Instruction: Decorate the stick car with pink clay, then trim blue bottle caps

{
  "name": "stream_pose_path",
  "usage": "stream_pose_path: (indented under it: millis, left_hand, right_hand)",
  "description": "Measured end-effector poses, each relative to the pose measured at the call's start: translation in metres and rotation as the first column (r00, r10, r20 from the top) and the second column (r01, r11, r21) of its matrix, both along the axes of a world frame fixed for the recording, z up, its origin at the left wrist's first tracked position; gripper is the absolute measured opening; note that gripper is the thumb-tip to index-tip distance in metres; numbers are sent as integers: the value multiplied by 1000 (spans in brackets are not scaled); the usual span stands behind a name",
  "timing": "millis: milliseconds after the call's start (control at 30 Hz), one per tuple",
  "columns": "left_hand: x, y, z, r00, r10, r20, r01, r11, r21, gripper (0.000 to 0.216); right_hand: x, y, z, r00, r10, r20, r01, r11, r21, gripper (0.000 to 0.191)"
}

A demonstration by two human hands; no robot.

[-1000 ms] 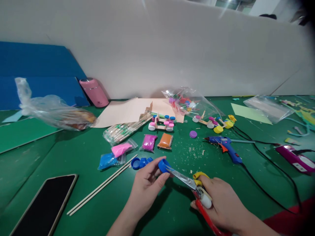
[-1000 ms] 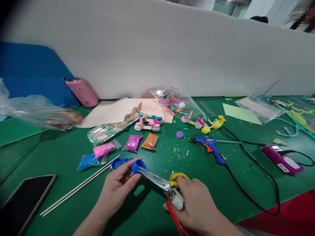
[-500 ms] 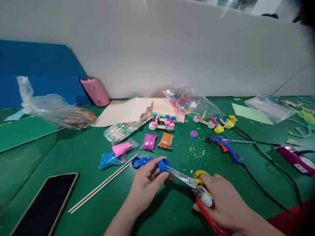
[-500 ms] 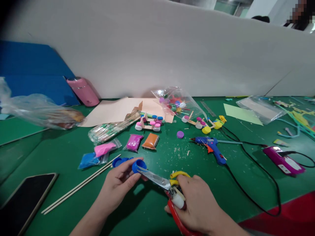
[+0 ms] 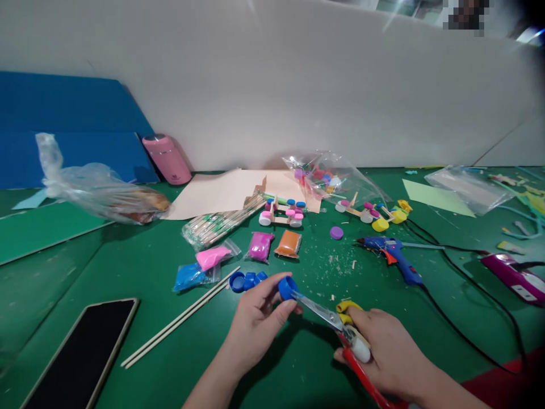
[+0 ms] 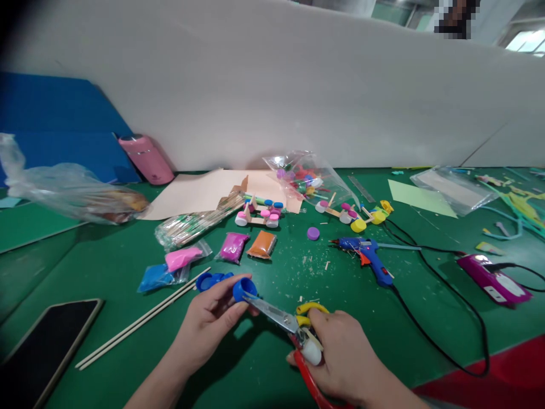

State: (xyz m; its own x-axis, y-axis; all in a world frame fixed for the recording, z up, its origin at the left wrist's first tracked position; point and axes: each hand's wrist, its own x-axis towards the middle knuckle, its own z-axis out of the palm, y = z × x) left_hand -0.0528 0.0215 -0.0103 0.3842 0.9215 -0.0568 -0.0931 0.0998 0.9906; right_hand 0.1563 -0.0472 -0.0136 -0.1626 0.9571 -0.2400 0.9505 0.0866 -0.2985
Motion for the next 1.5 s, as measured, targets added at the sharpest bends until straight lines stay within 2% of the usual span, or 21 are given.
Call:
stream_pose_path:
  millis: [200, 367, 600, 767, 1000, 1100, 1233, 1333, 1433, 1500]
  left_hand:
    - [2, 1, 3, 1000, 3, 21, -2, 999, -38, 30]
    - [0, 0, 4, 1000, -7, 30, 9, 999, -47, 31]
    - [-2, 1, -2, 996, 74, -43, -73, 997, 14, 36]
    - [1, 1, -4, 981, 155, -118, -144, 984, 102, 36]
    - [1, -1, -6, 958, 156, -240, -117, 978, 171, 38]
    - [0, -2, -7, 960, 130, -248, -94, 984, 153, 39]
    - [0, -1, -6, 965, 150, -214, -126, 984, 123, 39]
    - [2, -1, -4, 985, 148, -89, -147, 989, 16, 41]
    - [3, -1, -1, 992, 121, 34, -116, 986, -119, 39]
    - [4, -1, 1, 992, 110, 62, -100, 984, -149, 36]
  right_hand:
    - [-2, -3, -3, 995, -14, -97, 9, 999, -49, 24]
    - [-5, -3, -2, 996, -23, -86, 18, 998, -54, 22]
    - [-6, 0, 9, 985, -82, -152, 68, 993, -95, 26]
    - [-7, -2, 8, 984, -72, -163, 60, 995, -76, 25]
    - [-4, -3, 9, 992, -76, -103, 71, 996, -49, 28]
    - [-4, -3, 10, 996, -50, -80, 49, 999, -15, 28]
    - [-5, 0, 11, 997, -55, -46, 54, 998, -34, 28]
    - [-5, 1, 8, 996, -73, -54, 69, 995, -66, 27]
    - [-5, 2, 4, 995, -70, -70, 64, 995, -78, 26]
    - [-7, 1, 2, 994, -78, -77, 72, 994, -79, 25]
